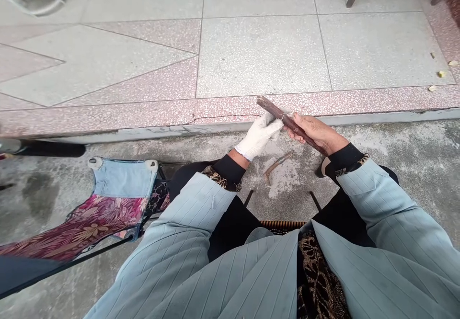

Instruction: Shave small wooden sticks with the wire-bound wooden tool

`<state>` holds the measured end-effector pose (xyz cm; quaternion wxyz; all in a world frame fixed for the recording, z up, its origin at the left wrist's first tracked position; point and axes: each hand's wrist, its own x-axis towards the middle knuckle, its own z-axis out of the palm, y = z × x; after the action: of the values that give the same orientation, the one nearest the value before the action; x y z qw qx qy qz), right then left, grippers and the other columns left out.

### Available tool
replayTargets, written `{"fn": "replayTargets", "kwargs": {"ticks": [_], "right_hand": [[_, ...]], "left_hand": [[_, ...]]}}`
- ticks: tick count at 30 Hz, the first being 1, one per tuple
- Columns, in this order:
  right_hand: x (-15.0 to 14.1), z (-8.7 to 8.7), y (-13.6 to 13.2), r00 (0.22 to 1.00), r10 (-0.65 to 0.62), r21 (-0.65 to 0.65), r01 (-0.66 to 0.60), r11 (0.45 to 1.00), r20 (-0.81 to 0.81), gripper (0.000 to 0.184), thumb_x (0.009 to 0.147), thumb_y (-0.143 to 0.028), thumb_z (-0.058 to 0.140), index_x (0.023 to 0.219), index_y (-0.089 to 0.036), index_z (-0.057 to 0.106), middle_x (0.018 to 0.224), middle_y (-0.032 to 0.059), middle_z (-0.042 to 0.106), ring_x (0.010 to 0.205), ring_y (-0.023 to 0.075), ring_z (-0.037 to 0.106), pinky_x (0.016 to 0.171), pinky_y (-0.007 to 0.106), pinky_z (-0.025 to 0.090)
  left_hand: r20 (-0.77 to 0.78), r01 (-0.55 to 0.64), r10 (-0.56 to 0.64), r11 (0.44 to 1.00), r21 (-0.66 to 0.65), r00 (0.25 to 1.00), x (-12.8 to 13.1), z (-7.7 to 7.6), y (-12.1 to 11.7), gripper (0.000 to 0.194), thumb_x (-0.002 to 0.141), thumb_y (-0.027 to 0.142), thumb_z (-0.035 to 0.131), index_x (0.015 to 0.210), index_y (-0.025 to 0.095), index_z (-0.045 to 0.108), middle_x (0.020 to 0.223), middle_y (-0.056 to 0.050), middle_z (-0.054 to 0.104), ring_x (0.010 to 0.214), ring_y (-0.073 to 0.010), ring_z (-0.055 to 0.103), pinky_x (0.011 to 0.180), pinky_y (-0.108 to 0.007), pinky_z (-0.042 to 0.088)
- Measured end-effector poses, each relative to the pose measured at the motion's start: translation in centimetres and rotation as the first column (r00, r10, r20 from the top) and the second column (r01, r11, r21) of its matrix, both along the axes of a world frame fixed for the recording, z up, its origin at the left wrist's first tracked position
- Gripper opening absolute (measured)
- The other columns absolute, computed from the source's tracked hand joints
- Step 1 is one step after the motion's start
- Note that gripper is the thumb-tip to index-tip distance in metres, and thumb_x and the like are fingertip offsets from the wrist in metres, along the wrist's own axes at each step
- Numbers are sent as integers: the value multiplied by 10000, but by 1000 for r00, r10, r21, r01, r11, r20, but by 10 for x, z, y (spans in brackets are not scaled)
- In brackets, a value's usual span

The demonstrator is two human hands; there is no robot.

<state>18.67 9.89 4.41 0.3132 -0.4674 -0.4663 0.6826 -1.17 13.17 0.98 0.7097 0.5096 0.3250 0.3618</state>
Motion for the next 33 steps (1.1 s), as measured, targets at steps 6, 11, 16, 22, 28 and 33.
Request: {"fn": "replayTargets", "kwargs": {"ticks": [6,11,16,22,28,33], "right_hand": [[-5,1,1,999,1,-93,2,996,33,777,939,-923,472,765,-182,626,594,-13,478,446,84,352,415,248,259],[-6,-2,0,997,62,-121,-67,990,-45,675,918,-828,654,756,-175,591,587,-45,434,457,62,312,409,216,224],[-2,-6,-2,988,64,-93,-77,993,-141,622,834,-756,802,829,-148,670,614,-47,456,488,61,336,425,202,244],[-1,-7,-1,1000,-12,19,12,1000,2,538,846,-681,793,737,-176,644,592,-24,503,471,80,385,408,229,278],[-2,-7,5,974,-78,214,31,976,215,436,901,-543,735,684,-193,593,570,-26,528,463,83,425,445,227,318],[-4,-3,5,958,-147,278,75,958,246,458,867,-521,779,645,-196,545,559,-37,473,481,77,403,452,220,289]], "left_hand": [[29,60,-60,998,-20,998,-1,8,-2,622,751,699,873,930,178,583,739,27,586,537,-56,443,503,-236,354],[55,40,-37,997,-66,998,-2,6,-2,650,695,702,906,891,178,575,685,46,558,513,-56,431,491,-237,344],[-39,46,-45,999,5,998,-2,4,-4,562,752,671,851,828,180,589,650,33,555,512,-70,406,510,-247,328],[-408,15,170,911,413,897,-5,6,-2,350,902,450,678,697,181,588,697,-8,576,691,-138,508,638,-267,377],[-194,24,14,981,192,981,-6,6,-4,652,863,825,631,759,182,598,729,-26,605,591,-107,453,541,-258,343],[11,-128,128,990,52,992,1,7,-7,669,814,850,711,880,186,661,725,-17,620,541,-84,445,511,-252,333]]}}
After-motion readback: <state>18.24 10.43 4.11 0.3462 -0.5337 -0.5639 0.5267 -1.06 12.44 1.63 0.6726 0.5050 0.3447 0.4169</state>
